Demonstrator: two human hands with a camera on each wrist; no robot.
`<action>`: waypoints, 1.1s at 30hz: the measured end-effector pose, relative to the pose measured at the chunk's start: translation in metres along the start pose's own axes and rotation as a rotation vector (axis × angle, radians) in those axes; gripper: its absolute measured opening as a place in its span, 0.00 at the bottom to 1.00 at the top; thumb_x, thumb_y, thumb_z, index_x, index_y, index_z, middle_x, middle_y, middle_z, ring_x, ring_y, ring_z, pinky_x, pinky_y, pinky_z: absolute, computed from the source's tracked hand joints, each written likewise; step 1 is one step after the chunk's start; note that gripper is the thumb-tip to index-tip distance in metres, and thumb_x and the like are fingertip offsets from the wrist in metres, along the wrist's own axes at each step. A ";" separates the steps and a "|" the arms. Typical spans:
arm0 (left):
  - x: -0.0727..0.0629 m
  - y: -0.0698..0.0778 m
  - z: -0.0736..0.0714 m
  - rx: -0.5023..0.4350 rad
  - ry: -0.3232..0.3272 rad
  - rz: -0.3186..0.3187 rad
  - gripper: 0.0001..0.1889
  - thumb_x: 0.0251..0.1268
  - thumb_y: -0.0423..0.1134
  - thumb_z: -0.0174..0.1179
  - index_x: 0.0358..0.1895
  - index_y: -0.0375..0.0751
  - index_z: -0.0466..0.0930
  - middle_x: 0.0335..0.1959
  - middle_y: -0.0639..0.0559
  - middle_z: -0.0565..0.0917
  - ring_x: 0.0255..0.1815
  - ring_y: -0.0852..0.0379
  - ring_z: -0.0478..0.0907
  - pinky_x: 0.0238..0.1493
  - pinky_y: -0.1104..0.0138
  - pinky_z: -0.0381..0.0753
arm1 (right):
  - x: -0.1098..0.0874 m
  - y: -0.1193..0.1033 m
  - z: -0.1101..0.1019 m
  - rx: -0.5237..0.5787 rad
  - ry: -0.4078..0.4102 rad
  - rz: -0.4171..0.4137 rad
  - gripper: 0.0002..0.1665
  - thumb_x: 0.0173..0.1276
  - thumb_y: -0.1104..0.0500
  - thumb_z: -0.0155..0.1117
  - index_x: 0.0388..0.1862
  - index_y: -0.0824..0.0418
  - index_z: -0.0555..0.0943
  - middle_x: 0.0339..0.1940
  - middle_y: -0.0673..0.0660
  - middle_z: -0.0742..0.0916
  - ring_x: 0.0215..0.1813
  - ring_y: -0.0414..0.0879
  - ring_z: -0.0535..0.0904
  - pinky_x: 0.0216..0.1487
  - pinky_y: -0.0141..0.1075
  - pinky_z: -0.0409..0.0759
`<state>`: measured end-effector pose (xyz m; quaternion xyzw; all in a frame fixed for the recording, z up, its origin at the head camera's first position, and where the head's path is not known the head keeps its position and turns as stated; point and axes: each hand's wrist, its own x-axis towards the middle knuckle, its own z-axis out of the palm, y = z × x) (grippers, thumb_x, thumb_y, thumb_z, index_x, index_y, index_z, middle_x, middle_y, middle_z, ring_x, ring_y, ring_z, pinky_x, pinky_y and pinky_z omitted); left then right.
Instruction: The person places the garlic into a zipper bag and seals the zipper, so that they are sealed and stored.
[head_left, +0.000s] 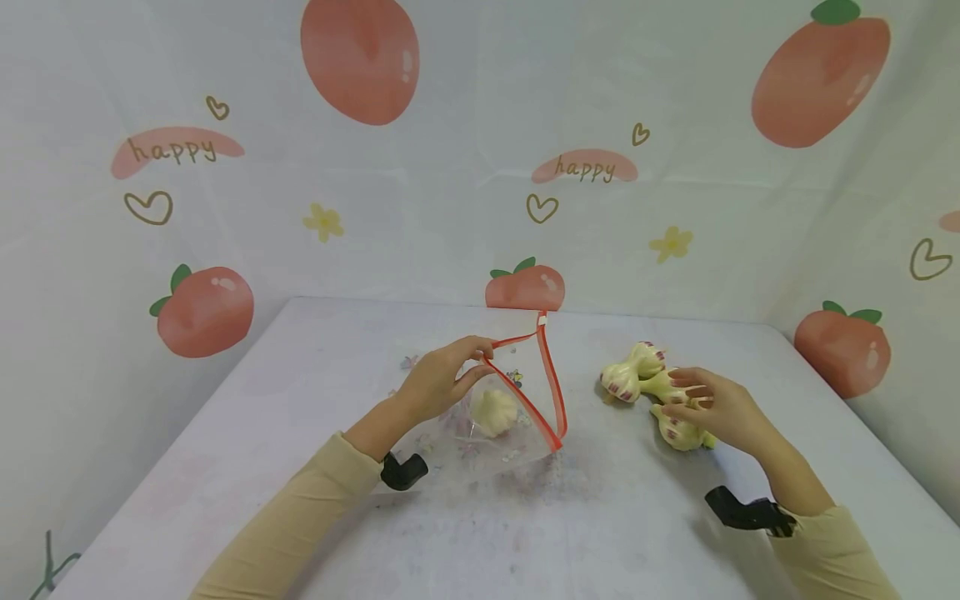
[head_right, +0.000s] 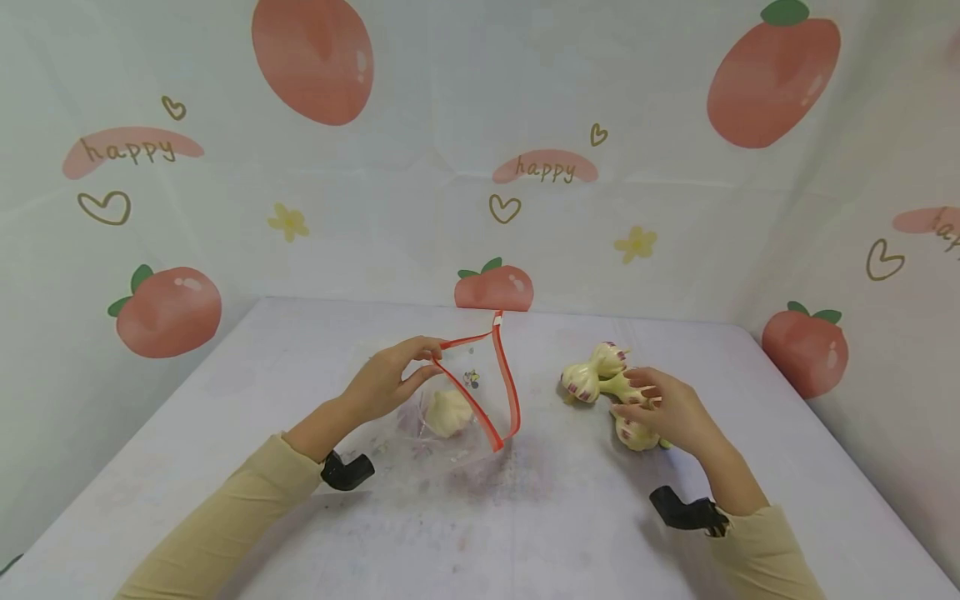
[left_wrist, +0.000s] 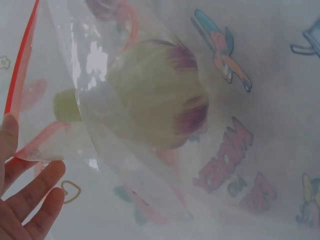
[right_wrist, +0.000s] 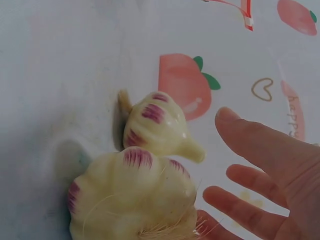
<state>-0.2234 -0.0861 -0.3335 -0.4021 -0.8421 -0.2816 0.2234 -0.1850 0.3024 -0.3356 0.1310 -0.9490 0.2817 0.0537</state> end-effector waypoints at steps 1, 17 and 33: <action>0.000 0.000 0.000 0.000 -0.001 0.000 0.11 0.62 0.34 0.60 0.46 0.37 0.73 0.42 0.49 0.83 0.43 0.52 0.83 0.31 0.69 0.75 | -0.001 0.001 0.000 -0.001 -0.006 0.001 0.31 0.60 0.55 0.68 0.57 0.70 0.72 0.53 0.71 0.80 0.50 0.65 0.78 0.48 0.54 0.78; -0.001 0.000 0.001 -0.003 -0.004 -0.004 0.11 0.62 0.35 0.60 0.46 0.39 0.73 0.42 0.48 0.83 0.44 0.52 0.83 0.33 0.65 0.78 | -0.002 0.010 0.006 -0.022 -0.065 0.006 0.33 0.55 0.55 0.71 0.55 0.71 0.73 0.46 0.69 0.84 0.48 0.66 0.80 0.44 0.52 0.80; -0.002 0.001 0.001 -0.005 -0.010 -0.007 0.11 0.62 0.33 0.60 0.46 0.37 0.73 0.43 0.48 0.83 0.44 0.51 0.83 0.37 0.64 0.79 | -0.002 0.012 0.011 -0.046 -0.075 0.000 0.33 0.52 0.55 0.74 0.52 0.72 0.76 0.53 0.73 0.80 0.49 0.67 0.79 0.49 0.56 0.76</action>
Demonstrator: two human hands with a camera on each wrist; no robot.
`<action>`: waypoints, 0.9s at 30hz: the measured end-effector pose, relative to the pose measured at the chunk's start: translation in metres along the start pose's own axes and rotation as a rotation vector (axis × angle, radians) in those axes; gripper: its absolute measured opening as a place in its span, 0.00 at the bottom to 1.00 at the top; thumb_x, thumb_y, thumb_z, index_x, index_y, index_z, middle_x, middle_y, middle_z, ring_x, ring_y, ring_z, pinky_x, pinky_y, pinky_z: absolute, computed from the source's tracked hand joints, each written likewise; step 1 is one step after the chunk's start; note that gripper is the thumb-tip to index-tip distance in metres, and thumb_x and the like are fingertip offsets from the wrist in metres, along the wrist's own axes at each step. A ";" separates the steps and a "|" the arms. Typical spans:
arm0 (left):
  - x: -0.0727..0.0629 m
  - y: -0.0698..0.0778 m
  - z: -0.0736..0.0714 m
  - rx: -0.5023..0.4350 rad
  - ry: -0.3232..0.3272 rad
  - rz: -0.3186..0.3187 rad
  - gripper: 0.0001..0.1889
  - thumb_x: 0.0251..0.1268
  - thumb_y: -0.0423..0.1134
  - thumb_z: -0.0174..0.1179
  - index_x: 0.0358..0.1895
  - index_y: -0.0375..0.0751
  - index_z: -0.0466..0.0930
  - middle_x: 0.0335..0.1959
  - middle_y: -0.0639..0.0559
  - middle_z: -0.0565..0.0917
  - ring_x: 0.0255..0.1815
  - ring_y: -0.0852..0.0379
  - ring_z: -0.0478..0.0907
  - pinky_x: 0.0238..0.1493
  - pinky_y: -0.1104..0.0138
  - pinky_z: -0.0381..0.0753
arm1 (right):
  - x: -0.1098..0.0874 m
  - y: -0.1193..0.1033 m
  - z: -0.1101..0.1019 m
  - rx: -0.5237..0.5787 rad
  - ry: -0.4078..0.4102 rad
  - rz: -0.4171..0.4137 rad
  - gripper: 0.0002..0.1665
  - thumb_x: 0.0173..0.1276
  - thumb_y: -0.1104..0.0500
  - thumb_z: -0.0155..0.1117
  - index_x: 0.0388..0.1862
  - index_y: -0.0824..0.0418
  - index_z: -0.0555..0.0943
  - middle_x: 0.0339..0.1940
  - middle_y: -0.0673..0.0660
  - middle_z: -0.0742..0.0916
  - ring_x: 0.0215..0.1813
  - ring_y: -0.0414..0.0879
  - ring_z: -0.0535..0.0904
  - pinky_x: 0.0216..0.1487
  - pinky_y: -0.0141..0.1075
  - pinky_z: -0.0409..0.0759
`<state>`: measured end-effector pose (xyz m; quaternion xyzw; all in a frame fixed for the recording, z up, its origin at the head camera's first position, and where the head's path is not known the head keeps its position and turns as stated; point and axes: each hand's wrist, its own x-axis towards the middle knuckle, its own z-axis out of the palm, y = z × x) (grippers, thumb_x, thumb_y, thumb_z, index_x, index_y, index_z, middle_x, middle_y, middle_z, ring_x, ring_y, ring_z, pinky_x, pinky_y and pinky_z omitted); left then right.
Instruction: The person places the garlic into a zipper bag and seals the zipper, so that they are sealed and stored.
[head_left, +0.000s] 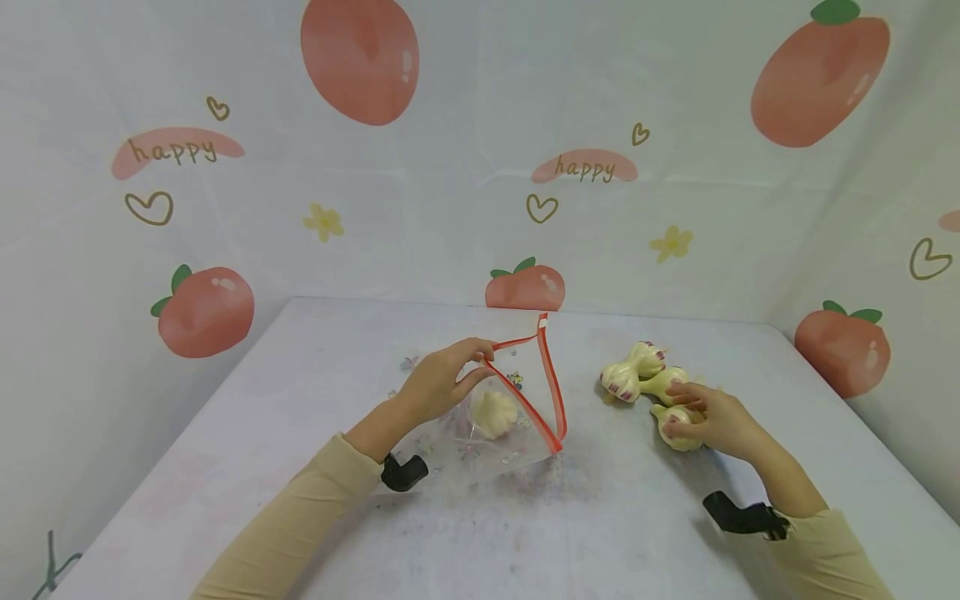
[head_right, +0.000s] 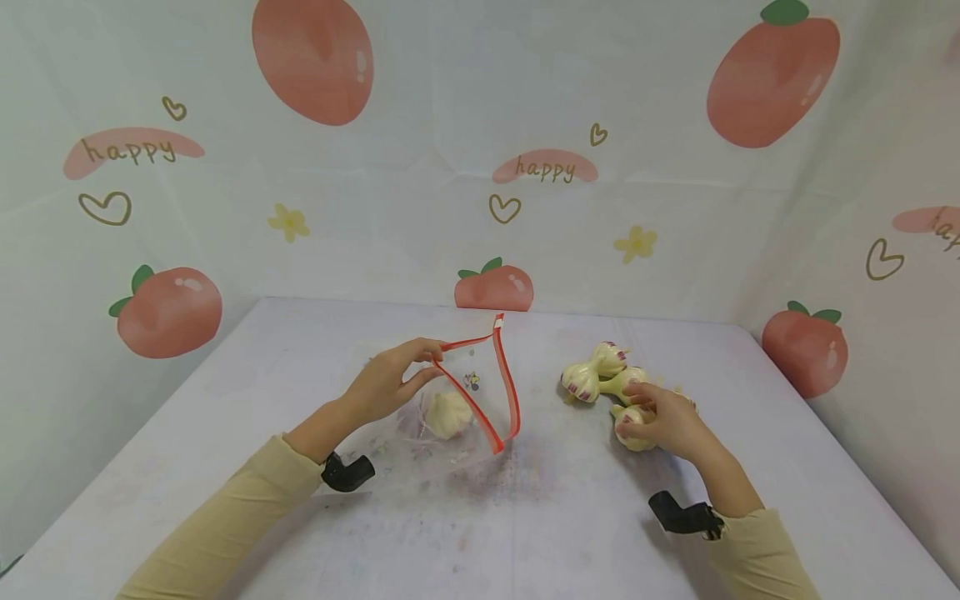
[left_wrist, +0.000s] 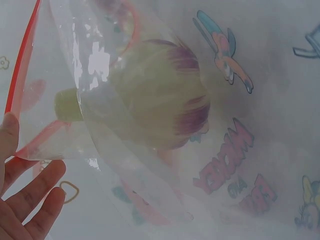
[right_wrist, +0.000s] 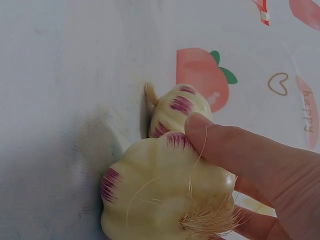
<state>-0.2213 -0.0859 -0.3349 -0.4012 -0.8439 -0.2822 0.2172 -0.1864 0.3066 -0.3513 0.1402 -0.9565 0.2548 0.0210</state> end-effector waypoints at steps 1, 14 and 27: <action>0.000 0.000 0.000 0.001 0.000 -0.002 0.11 0.62 0.34 0.60 0.46 0.37 0.73 0.43 0.48 0.83 0.44 0.51 0.83 0.37 0.64 0.80 | 0.000 0.000 0.000 0.000 0.002 -0.002 0.33 0.52 0.55 0.74 0.52 0.72 0.76 0.53 0.73 0.80 0.49 0.67 0.79 0.49 0.56 0.76; 0.002 0.001 0.000 0.008 0.005 -0.002 0.11 0.62 0.35 0.60 0.45 0.39 0.74 0.41 0.49 0.84 0.42 0.53 0.83 0.34 0.66 0.79 | 0.000 -0.003 -0.003 0.007 -0.004 0.002 0.33 0.53 0.54 0.73 0.53 0.72 0.75 0.49 0.72 0.82 0.48 0.66 0.79 0.45 0.55 0.78; 0.001 0.000 0.001 0.013 0.009 -0.006 0.11 0.62 0.35 0.60 0.46 0.39 0.74 0.42 0.50 0.84 0.43 0.54 0.83 0.35 0.66 0.79 | -0.001 -0.018 -0.008 0.005 0.031 -0.018 0.33 0.53 0.52 0.73 0.53 0.70 0.75 0.50 0.69 0.82 0.50 0.63 0.79 0.45 0.53 0.80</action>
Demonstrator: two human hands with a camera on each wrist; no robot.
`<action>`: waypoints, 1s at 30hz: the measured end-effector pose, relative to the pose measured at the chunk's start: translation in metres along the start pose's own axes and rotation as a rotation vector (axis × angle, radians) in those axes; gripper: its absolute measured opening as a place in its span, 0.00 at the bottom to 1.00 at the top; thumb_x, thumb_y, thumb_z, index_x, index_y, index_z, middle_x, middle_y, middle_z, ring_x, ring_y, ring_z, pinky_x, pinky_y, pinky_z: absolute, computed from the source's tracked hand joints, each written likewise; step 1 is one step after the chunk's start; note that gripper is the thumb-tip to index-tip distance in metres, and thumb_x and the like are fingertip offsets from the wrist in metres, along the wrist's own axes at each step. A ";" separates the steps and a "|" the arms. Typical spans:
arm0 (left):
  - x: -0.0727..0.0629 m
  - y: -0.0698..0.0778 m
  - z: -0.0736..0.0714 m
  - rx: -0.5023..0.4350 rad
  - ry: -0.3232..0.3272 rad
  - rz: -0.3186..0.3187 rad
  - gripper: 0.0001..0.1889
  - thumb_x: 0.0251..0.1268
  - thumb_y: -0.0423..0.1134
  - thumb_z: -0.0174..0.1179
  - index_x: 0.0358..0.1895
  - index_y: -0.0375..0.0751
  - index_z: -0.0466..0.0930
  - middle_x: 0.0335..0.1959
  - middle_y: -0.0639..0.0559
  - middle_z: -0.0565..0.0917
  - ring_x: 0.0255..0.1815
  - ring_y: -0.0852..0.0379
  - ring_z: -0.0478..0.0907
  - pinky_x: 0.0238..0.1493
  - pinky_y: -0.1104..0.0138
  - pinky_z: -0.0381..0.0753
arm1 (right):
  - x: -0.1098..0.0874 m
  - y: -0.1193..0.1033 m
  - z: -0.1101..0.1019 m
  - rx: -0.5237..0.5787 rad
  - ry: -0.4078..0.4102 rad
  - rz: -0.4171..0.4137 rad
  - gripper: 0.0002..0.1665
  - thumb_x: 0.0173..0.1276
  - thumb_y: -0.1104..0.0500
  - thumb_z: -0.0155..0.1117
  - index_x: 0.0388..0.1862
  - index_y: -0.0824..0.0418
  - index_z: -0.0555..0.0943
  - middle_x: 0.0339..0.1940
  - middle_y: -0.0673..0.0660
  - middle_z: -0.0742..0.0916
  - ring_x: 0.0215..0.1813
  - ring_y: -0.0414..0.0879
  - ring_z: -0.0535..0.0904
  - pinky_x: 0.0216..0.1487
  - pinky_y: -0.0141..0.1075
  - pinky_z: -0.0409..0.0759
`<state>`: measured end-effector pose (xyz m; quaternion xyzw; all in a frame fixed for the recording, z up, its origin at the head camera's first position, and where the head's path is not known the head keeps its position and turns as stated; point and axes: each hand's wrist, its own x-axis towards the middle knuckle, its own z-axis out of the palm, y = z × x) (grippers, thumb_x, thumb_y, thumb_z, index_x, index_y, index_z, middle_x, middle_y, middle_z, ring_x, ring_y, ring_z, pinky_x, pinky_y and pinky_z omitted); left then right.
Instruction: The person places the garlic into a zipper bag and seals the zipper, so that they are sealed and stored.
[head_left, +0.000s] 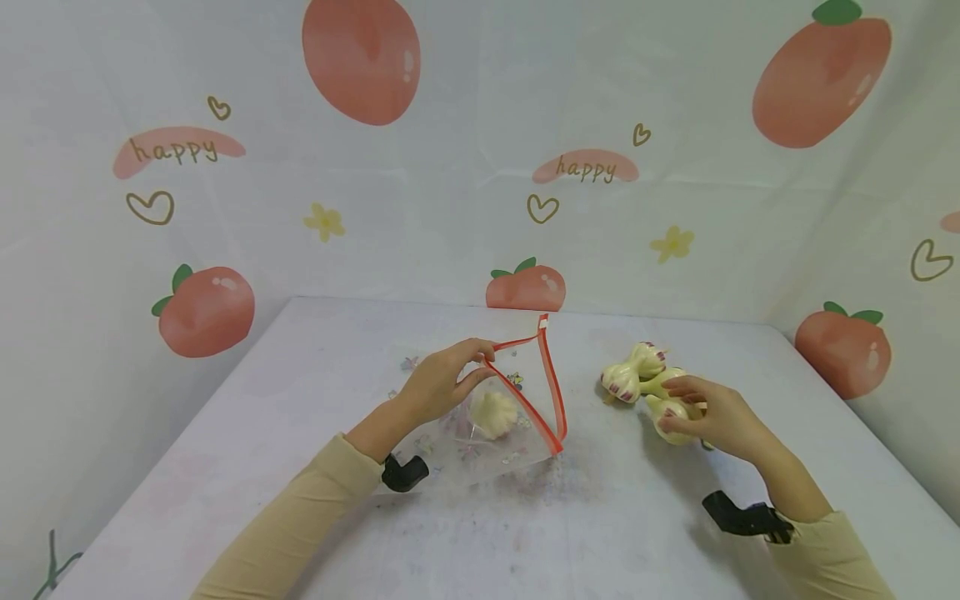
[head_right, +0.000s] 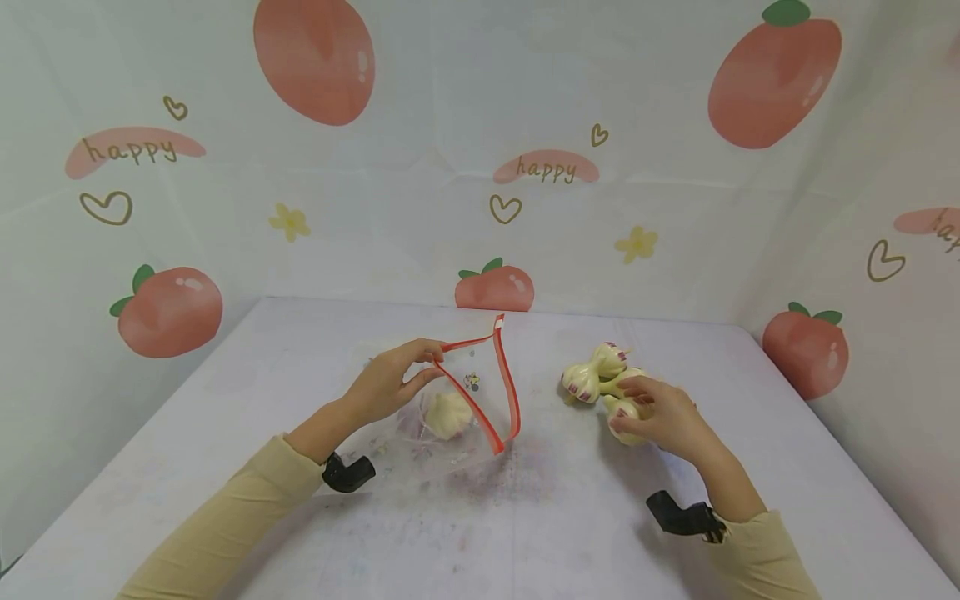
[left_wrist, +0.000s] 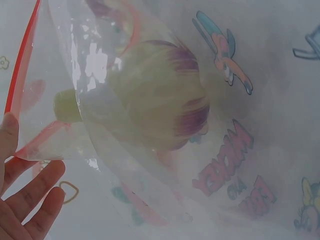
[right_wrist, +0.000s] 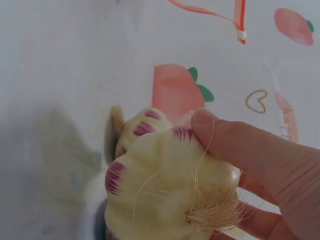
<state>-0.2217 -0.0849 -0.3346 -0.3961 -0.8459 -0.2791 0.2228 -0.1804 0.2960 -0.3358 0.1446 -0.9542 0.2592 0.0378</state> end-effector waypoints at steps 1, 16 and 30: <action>0.000 0.000 0.000 0.000 -0.001 0.000 0.11 0.62 0.35 0.60 0.46 0.39 0.74 0.42 0.50 0.84 0.43 0.54 0.83 0.35 0.66 0.79 | 0.000 -0.001 0.000 0.000 0.003 -0.008 0.33 0.54 0.53 0.73 0.54 0.70 0.75 0.50 0.69 0.82 0.50 0.63 0.79 0.46 0.53 0.80; -0.001 -0.002 0.002 -0.014 -0.002 0.007 0.11 0.62 0.35 0.60 0.46 0.39 0.73 0.41 0.49 0.83 0.44 0.52 0.84 0.35 0.63 0.81 | 0.001 -0.015 -0.003 -0.003 0.081 -0.065 0.30 0.54 0.55 0.73 0.52 0.70 0.77 0.49 0.67 0.83 0.47 0.60 0.79 0.44 0.50 0.81; -0.001 -0.002 0.002 -0.022 -0.002 0.008 0.12 0.62 0.35 0.60 0.46 0.39 0.72 0.41 0.47 0.84 0.44 0.51 0.83 0.35 0.63 0.80 | 0.009 -0.030 0.002 -0.006 0.142 -0.132 0.28 0.52 0.56 0.74 0.50 0.67 0.79 0.48 0.64 0.85 0.44 0.38 0.78 0.44 0.42 0.82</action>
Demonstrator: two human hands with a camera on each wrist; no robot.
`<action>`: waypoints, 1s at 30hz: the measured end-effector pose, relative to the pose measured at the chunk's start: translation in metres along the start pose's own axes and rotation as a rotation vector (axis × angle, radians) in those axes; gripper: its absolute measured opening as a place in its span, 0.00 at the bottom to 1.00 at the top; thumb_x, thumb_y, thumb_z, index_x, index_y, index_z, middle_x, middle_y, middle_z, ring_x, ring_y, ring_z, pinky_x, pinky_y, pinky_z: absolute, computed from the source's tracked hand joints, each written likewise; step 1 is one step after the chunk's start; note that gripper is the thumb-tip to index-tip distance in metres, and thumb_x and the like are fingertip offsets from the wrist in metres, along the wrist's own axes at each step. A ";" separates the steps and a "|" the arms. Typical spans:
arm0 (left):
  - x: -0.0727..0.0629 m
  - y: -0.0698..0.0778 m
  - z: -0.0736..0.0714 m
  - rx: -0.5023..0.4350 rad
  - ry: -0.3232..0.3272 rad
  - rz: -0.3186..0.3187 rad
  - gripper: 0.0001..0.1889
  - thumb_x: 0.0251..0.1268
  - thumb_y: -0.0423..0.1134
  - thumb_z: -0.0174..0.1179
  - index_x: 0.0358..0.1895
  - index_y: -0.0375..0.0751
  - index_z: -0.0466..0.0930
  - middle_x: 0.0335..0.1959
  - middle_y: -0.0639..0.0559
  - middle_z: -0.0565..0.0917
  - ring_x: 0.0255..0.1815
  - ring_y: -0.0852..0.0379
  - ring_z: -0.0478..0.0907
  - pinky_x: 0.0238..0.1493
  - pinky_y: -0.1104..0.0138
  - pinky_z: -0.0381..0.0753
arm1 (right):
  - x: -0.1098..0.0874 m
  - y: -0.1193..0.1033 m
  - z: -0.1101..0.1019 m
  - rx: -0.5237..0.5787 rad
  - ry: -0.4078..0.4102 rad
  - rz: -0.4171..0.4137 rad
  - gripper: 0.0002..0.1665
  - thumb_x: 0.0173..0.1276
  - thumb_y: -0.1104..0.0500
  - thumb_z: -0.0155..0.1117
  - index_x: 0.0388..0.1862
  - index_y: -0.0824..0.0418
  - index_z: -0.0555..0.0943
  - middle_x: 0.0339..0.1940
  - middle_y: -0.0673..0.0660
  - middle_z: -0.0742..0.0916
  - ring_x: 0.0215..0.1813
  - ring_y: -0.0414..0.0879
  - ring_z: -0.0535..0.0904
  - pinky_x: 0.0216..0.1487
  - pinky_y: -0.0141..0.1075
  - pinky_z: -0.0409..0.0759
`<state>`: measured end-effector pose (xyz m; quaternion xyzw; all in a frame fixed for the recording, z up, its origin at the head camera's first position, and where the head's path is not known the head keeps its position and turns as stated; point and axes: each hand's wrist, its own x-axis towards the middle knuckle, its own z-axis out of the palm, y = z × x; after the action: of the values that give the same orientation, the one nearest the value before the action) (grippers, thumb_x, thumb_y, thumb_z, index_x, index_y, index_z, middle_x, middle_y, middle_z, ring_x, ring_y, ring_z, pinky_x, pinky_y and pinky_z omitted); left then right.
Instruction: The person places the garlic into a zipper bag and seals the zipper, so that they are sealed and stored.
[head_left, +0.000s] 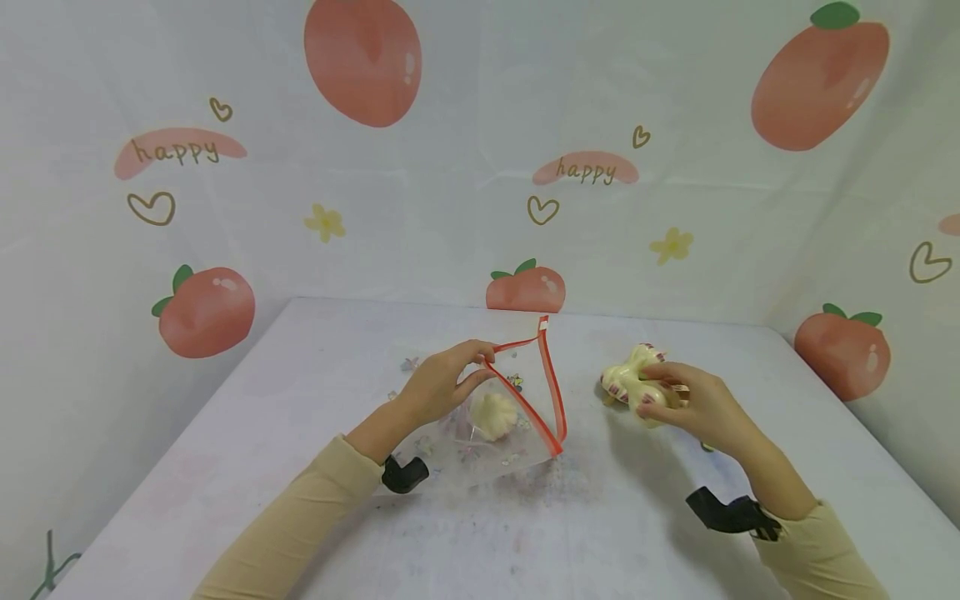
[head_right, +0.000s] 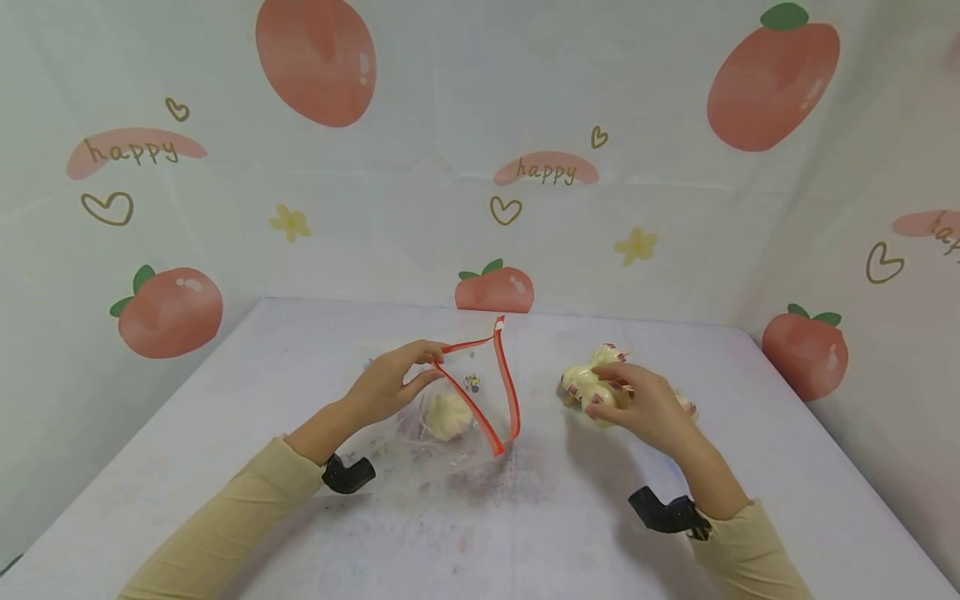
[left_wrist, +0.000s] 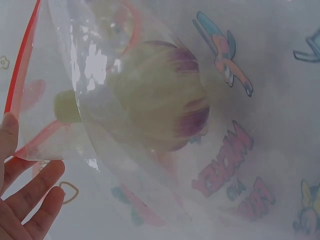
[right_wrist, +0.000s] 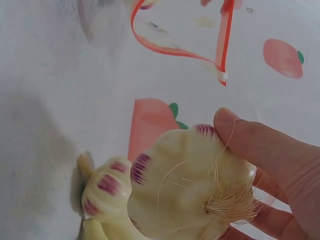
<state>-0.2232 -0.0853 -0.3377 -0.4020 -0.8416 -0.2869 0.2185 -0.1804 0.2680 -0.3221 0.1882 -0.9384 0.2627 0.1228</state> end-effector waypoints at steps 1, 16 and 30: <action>0.000 0.000 0.000 0.002 -0.002 -0.004 0.11 0.62 0.35 0.60 0.46 0.39 0.73 0.41 0.48 0.84 0.44 0.52 0.83 0.35 0.63 0.81 | 0.001 -0.001 0.001 0.001 0.001 -0.003 0.28 0.52 0.56 0.74 0.50 0.67 0.79 0.48 0.64 0.85 0.45 0.42 0.79 0.44 0.43 0.82; 0.000 0.001 0.001 0.005 0.007 0.010 0.12 0.62 0.36 0.60 0.46 0.38 0.73 0.41 0.48 0.84 0.44 0.51 0.83 0.36 0.64 0.81 | 0.010 -0.018 0.011 0.051 0.006 -0.084 0.27 0.51 0.57 0.74 0.49 0.65 0.79 0.46 0.59 0.85 0.43 0.43 0.78 0.45 0.46 0.82; 0.000 0.000 0.001 0.019 0.008 0.012 0.12 0.61 0.36 0.61 0.46 0.39 0.73 0.40 0.50 0.84 0.44 0.53 0.83 0.33 0.67 0.79 | 0.017 -0.030 0.015 0.090 -0.003 -0.113 0.28 0.50 0.58 0.75 0.50 0.64 0.79 0.45 0.57 0.85 0.41 0.34 0.75 0.48 0.46 0.81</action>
<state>-0.2231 -0.0852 -0.3383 -0.4036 -0.8412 -0.2790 0.2273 -0.1849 0.2309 -0.3157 0.2467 -0.9136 0.2969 0.1276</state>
